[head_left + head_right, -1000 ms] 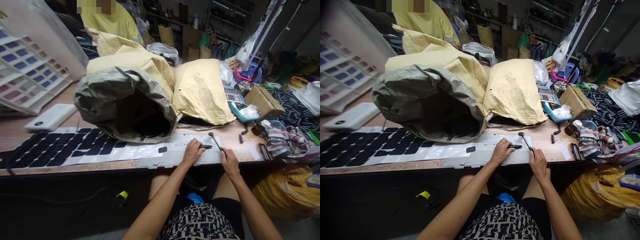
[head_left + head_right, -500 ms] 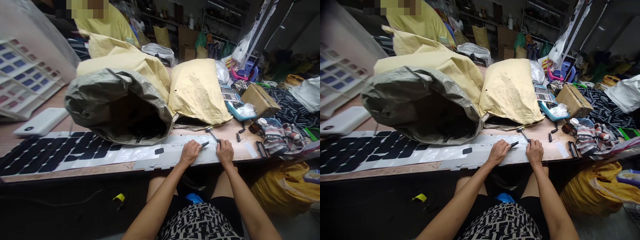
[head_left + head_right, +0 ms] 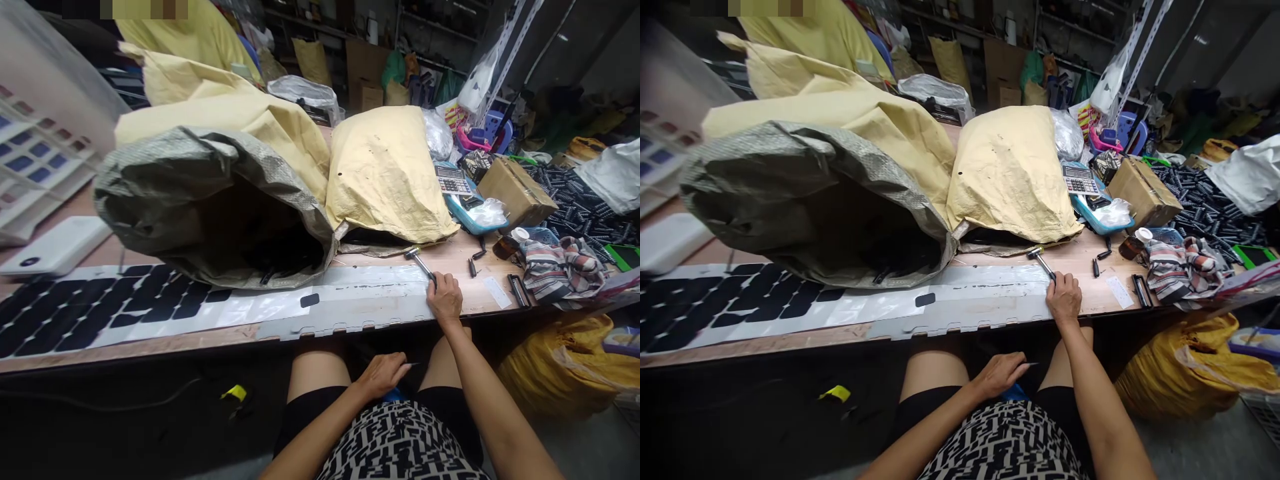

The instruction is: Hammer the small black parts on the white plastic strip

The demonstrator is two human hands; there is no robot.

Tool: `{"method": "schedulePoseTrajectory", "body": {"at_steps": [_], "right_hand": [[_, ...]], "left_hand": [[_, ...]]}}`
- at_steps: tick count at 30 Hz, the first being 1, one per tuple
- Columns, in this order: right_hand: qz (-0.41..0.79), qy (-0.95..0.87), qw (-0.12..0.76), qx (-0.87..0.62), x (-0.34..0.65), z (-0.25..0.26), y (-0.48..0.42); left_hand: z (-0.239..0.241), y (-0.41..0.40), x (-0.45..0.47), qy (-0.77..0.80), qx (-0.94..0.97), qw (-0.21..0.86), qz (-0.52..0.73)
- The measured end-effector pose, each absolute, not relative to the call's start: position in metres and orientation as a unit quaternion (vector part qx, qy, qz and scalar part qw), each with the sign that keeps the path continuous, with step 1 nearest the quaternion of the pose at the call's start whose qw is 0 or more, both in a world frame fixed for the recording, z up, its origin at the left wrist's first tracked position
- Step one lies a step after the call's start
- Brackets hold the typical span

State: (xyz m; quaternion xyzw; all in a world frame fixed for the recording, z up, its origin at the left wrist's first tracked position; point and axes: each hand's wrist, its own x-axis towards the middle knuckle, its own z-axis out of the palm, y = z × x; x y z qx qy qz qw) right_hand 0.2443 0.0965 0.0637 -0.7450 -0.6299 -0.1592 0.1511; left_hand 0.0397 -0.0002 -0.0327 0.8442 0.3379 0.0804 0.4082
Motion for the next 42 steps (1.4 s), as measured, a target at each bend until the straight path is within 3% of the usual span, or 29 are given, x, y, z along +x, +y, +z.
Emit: {"method": "schedulePoseTrajectory", "body": {"at_steps": [5, 10, 13, 15, 18, 21, 27, 32, 36, 38, 42], "right_hand": [[-0.161, -0.63, 0.147, -0.745, 0.243, 0.067, 0.096], [-0.163, -0.631, 0.153, -0.743, 0.244, 0.069, 0.097], [-0.165, -0.633, 0.152, -0.74, 0.245, 0.068, 0.098], [-0.166, -0.635, 0.151, -0.739, 0.245, 0.068, 0.098], [-0.163, -0.635, 0.155, -0.739, 0.245, 0.068, 0.099], [-0.163, -0.635, 0.158, -0.738, 0.246, 0.067, 0.099], [-0.168, -0.633, 0.156, -0.74, 0.247, 0.065, 0.099], [-0.165, -0.632, 0.147, -0.743, 0.245, 0.066, 0.098], [-0.158, -0.633, 0.145, -0.744, 0.244, 0.066, 0.098], [-0.159, -0.633, 0.145, -0.744, 0.244, 0.066, 0.098], [-0.162, -0.63, 0.15, -0.744, 0.244, 0.065, 0.097]], "left_hand": [[-0.065, 0.014, 0.044, 0.48, 0.748, 0.457, -0.04], [-0.037, 0.012, 0.046, 0.379, 0.806, 0.443, 0.102], [-0.002, 0.015, 0.034, 0.265, 0.869, 0.325, 0.262], [0.022, 0.031, 0.015, 0.284, 0.853, 0.217, 0.38], [0.055, 0.078, -0.033, 0.47, 0.72, 0.071, 0.505], [0.075, 0.133, -0.087, 0.694, 0.546, 0.01, 0.47], [0.067, 0.183, -0.138, 0.848, 0.414, 0.088, 0.319], [0.057, 0.175, -0.142, 0.827, 0.397, 0.103, 0.386], [0.062, 0.148, -0.108, 0.745, 0.446, 0.024, 0.496], [0.065, 0.133, -0.072, 0.663, 0.55, 0.058, 0.504], [0.063, 0.114, 0.005, 0.508, 0.741, 0.182, 0.401]]}}
